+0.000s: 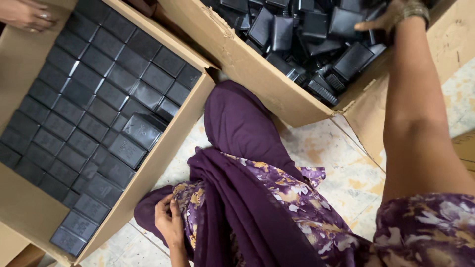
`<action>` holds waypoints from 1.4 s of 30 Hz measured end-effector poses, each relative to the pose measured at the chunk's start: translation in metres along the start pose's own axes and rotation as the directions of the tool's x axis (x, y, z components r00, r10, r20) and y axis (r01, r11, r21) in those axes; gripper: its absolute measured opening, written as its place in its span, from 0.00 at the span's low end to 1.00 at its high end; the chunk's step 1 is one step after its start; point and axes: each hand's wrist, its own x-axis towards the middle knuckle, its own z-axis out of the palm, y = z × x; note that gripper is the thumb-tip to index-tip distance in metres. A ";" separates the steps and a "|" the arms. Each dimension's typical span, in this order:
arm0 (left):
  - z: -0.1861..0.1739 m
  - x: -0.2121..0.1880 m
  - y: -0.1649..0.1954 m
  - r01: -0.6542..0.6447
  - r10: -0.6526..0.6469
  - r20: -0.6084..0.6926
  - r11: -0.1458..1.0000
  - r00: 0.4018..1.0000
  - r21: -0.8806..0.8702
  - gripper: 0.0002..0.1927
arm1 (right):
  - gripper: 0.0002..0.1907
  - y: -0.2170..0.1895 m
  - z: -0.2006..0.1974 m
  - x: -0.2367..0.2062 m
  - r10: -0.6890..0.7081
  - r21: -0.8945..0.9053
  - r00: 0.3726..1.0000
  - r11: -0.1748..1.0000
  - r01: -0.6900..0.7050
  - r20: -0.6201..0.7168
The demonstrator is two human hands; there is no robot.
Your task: The person sits on the floor and transfers black soap boxes by hand from a bulk cardboard box into a second box, arranging them in neat rows to fill the box in a grid pattern. Another person nearby occasionally places boxes into the same box.
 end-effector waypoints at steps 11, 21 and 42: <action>0.029 0.030 0.069 -0.105 0.120 0.029 0.944 0.992 -0.312 0.10 | 0.53 -0.086 0.037 -0.026 -0.424 0.258 0.903 0.882 0.394 0.071; 0.066 0.054 0.205 0.086 0.512 0.389 0.519 0.766 -0.850 0.40 | 0.38 -0.168 -0.071 -0.191 -0.292 0.111 0.533 0.793 0.600 -0.794; 0.048 0.016 0.166 0.744 0.540 0.761 0.325 0.360 -0.583 0.56 | 0.56 -0.138 0.069 -0.059 -0.030 0.292 0.997 0.955 0.049 -0.069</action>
